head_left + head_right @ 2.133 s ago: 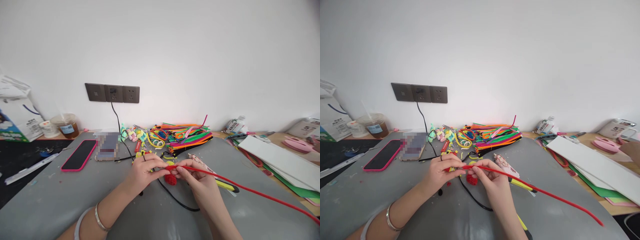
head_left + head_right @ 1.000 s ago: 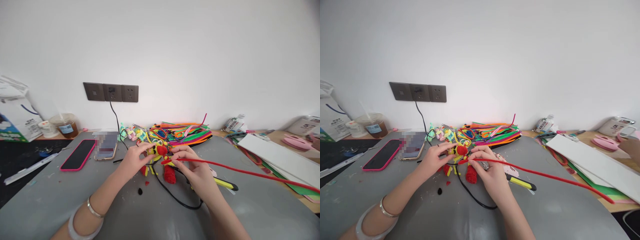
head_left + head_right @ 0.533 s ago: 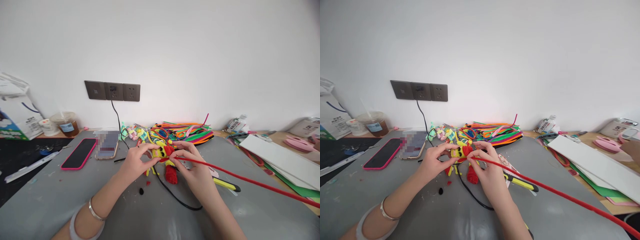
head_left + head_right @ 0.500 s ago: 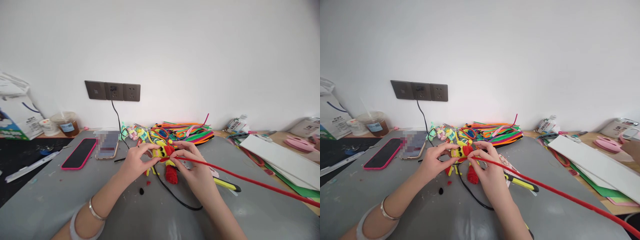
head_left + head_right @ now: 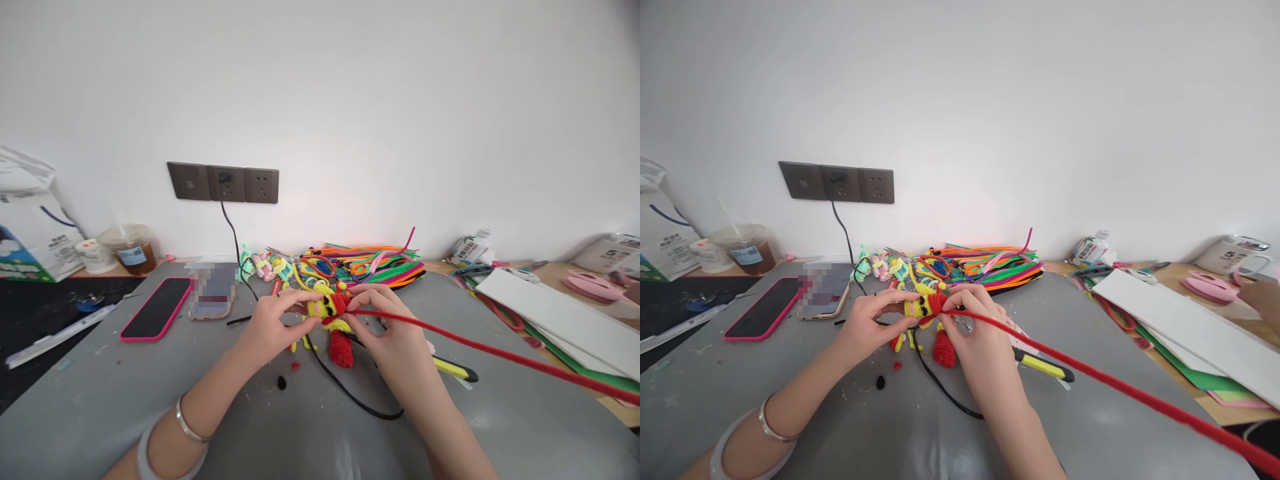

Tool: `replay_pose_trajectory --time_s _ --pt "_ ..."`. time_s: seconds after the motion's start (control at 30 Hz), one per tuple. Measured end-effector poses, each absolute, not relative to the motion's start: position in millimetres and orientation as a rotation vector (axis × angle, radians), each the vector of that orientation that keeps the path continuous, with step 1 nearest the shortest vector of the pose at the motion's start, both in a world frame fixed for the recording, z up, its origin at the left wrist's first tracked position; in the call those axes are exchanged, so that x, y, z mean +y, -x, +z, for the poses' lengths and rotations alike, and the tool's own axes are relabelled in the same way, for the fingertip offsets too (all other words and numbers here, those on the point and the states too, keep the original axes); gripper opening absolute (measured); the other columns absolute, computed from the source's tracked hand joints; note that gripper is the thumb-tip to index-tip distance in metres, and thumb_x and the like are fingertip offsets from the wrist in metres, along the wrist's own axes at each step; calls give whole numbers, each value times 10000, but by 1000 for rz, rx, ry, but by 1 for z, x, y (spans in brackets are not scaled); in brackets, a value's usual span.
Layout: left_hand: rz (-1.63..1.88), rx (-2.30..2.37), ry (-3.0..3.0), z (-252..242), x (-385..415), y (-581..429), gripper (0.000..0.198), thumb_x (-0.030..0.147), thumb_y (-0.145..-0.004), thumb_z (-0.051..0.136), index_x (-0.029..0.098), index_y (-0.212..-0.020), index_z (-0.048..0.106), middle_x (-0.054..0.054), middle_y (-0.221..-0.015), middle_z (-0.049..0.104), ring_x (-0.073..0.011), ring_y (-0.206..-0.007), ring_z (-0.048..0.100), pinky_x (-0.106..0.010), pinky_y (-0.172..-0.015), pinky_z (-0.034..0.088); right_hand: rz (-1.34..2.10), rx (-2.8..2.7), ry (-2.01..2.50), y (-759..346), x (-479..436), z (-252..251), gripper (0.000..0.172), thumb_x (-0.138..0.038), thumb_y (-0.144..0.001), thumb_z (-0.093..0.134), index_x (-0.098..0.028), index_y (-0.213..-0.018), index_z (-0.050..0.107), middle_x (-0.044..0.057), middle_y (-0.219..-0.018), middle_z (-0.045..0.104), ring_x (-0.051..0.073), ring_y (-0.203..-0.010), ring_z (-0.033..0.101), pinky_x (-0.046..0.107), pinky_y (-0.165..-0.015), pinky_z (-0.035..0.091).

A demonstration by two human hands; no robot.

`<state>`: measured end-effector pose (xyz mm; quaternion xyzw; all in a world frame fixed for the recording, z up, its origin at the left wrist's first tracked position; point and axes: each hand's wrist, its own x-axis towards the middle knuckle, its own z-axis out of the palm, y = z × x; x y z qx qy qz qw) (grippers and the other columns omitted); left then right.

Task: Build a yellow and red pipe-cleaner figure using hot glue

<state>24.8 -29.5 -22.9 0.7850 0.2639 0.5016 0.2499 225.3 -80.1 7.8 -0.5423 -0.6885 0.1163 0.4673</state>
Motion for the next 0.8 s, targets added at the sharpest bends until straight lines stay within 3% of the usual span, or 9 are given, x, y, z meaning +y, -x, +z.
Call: replay_pose_trajectory --time_s 0.3,0.47,0.63,0.8 --pt "1417 740 -1891 -27 -31 -29 241 332 -814 778 196 -1004 717 -100 -1072 785 -244 -1005 756 -314 -786 679 228 -1609 1295 -215 -78 10 44 -219 -895 595 -261 -905 585 63 -996 701 267 -950 670 383 -809 500" --pt "1506 755 -1835 -26 -32 -31 238 353 -828 764 197 -999 711 -82 -1038 781 -221 -958 761 -316 -803 676 418 -1543 1202 -212 -71 14 42 -278 -917 582 -248 -941 599 64 -983 705 251 -958 672 371 -839 515" --pt "1563 829 -1821 -26 -30 -30 211 306 -844 745 208 -1027 703 -81 -1074 763 -231 -1033 738 -318 -825 668 581 -1555 1137 -223 -67 19 125 -334 -949 558 -243 -881 610 91 -1088 684 276 -1167 609 385 -898 494" --pt "1557 840 -1820 -25 -30 -29 201 253 -838 746 213 -1029 697 -72 -1088 755 -217 -1037 733 -297 -830 662 591 -1671 1119 -236 -64 29 112 -323 -898 653 -245 -825 688 78 -1009 685 279 -1090 615 426 -940 478"
